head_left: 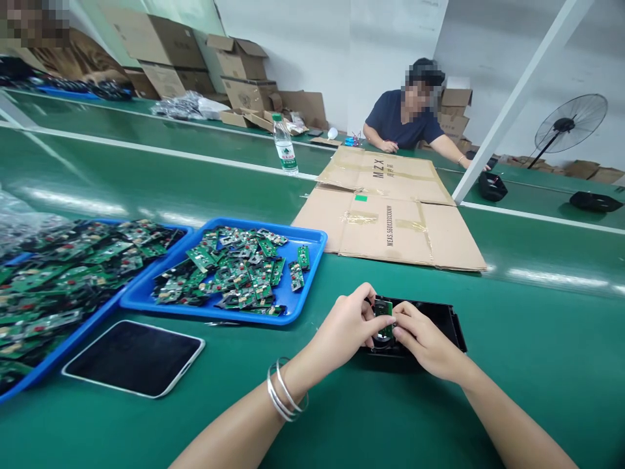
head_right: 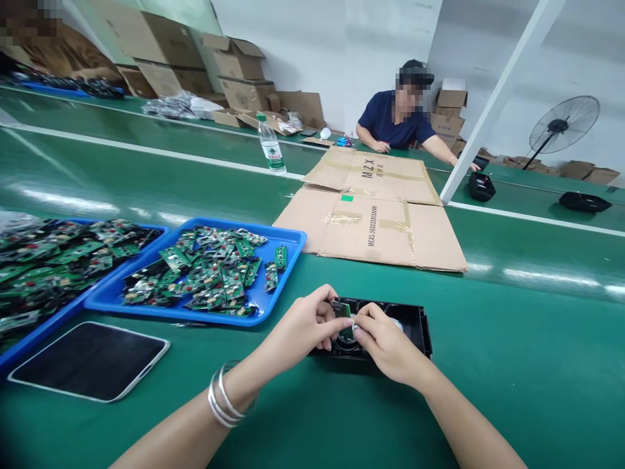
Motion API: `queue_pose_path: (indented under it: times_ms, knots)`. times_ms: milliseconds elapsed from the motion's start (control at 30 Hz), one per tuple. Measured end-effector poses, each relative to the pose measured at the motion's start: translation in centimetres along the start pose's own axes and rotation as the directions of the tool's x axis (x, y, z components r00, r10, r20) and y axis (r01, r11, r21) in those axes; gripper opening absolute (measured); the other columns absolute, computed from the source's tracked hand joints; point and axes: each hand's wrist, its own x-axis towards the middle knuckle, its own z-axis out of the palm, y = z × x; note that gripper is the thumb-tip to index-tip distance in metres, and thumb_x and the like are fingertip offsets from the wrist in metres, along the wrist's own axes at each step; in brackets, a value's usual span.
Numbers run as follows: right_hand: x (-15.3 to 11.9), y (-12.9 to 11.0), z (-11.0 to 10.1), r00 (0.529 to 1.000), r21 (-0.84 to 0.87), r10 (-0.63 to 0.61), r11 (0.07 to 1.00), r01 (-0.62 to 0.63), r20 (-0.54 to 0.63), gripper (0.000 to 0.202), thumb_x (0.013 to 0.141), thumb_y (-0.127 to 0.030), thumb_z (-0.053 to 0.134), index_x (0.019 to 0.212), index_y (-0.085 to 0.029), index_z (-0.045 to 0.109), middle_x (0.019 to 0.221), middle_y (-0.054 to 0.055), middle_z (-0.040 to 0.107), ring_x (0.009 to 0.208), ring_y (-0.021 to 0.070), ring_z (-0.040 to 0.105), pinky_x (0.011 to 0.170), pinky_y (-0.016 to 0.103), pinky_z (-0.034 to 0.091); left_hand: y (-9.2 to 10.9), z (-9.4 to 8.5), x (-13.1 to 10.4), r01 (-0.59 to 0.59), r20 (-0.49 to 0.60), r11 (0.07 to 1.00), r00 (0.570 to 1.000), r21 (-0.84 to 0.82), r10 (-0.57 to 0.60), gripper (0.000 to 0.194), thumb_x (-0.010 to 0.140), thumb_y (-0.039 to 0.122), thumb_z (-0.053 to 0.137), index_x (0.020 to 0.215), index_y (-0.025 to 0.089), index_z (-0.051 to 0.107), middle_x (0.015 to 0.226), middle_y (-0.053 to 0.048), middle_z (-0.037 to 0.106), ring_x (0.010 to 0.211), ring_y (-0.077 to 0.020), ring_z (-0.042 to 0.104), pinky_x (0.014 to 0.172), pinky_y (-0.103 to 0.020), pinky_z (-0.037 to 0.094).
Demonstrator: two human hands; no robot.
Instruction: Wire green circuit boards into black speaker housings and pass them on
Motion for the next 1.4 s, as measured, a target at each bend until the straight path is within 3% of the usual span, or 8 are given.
queue_pose_path:
  times_ms: [133, 367, 533, 667, 767, 867, 1100, 1400]
  knots:
    - [0.0, 0.2, 0.0, 1.000, 0.053, 0.010, 0.999, -0.010, 0.005, 0.018, 0.090, -0.036, 0.043, 0.098, -0.023, 0.052, 0.095, 0.002, 0.045, 0.073, 0.0116, 0.048, 0.067, 0.024, 0.043, -0.2, 0.1, 0.2, -0.023, -0.057, 0.999, 0.998, 0.031, 0.025, 0.033, 0.072, 0.046, 0.059, 0.073, 0.022, 0.036, 0.049, 0.009, 0.050, 0.038, -0.0108, 0.051, 0.037, -0.020, 0.038]
    - [0.1, 0.5, -0.3, 1.000, 0.111, -0.011, 0.994, 0.009, 0.019, 0.023, 0.092, -0.036, 0.039, 0.092, -0.021, 0.056, 0.091, 0.003, 0.047, 0.082, 0.0148, 0.049, 0.071, 0.026, 0.046, 0.7, -0.6, 0.1, -0.038, 0.018, 0.995, 0.999, -0.097, 0.040, 0.023, 0.077, 0.037, 0.055, 0.089, 0.019, 0.048, 0.060, 0.005, 0.055, 0.049, -0.0107, 0.055, 0.044, -0.020, 0.043]
    - [0.0, 0.3, -0.7, 0.998, 0.154, -0.028, 0.988, 0.019, 0.054, 0.026, 0.091, -0.037, 0.040, 0.101, -0.022, 0.059, 0.099, 0.004, 0.048, 0.081, 0.0144, 0.050, 0.072, 0.026, 0.048, 0.9, -0.3, -0.1, -0.126, 0.011, 0.991, 0.992, -0.054, 0.127, 0.011, 0.079, 0.029, 0.051, 0.076, 0.018, 0.050, 0.065, 0.003, 0.056, 0.057, -0.0098, 0.056, 0.049, -0.020, 0.044]
    - [-0.6, -0.7, -0.9, 0.989, 0.076, 0.036, 0.997, -0.025, -0.146, 0.020, 0.086, -0.031, 0.050, 0.104, -0.022, 0.055, 0.101, 0.004, 0.050, 0.074, 0.0130, 0.052, 0.068, 0.026, 0.047, 0.8, 0.7, -0.4, -0.166, -0.064, 0.986, 0.984, 0.034, 0.168, 0.011, 0.078, 0.026, 0.051, 0.071, 0.018, 0.048, 0.062, 0.003, 0.057, 0.054, -0.0096, 0.054, 0.051, -0.020, 0.043]
    - [-1.5, -1.5, -0.7, 0.908, -0.010, 0.008, 1.000, -0.013, -0.419, 0.017, 0.087, -0.027, 0.047, 0.102, -0.022, 0.053, 0.088, 0.002, 0.052, 0.073, 0.0135, 0.052, 0.066, 0.026, 0.045, 0.6, 1.6, -0.8, -0.207, -0.122, 0.969, 0.967, 0.137, 0.224, 0.009, 0.078, 0.023, 0.050, 0.070, 0.019, 0.048, 0.060, 0.003, 0.057, 0.054, -0.0096, 0.053, 0.052, -0.020, 0.042]
    - [-2.2, -2.2, 0.0, 0.835, -0.082, -0.066, 0.996, 0.025, -0.546, 0.011, 0.086, -0.027, 0.048, 0.096, -0.022, 0.050, 0.075, -0.001, 0.049, 0.064, 0.0121, 0.049, 0.059, 0.024, 0.043, 0.4, 2.5, -1.3, -0.245, -0.110, 0.938, 0.954, 0.244, 0.278, 0.007, 0.078, 0.021, 0.049, 0.072, 0.019, 0.049, 0.060, 0.003, 0.058, 0.054, -0.0097, 0.053, 0.052, -0.020, 0.041]
    - [-2.3, -2.5, 1.4, 0.824, -0.195, -0.118, 0.981, 0.010, -0.555, 0.008, 0.085, -0.024, 0.045, 0.092, -0.021, 0.044, 0.078, 0.001, 0.049, 0.063, 0.0122, 0.048, 0.056, 0.023, 0.043, 0.3, 3.9, -2.2, -0.260, -0.019, 0.894, 0.958, 0.365, 0.286, 0.015, 0.081, 0.020, 0.041, 0.069, 0.019, 0.049, 0.067, -0.002, 0.062, 0.055, -0.0118, 0.055, 0.052, -0.022, 0.042]
    - [-2.3, -2.7, 1.1, 0.850, -0.236, -0.162, 0.971, 0.046, -0.502, 0.013, 0.087, -0.019, 0.040, 0.098, -0.021, 0.045, 0.088, 0.004, 0.054, 0.075, 0.0148, 0.054, 0.062, 0.025, 0.046, 0.3, 3.8, -2.1, -0.274, -0.024, 0.874, 0.951, 0.402, 0.309, 0.016, 0.081, 0.020, 0.043, 0.065, 0.019, 0.045, 0.063, -0.001, 0.061, 0.052, -0.0116, 0.054, 0.049, -0.022, 0.040]
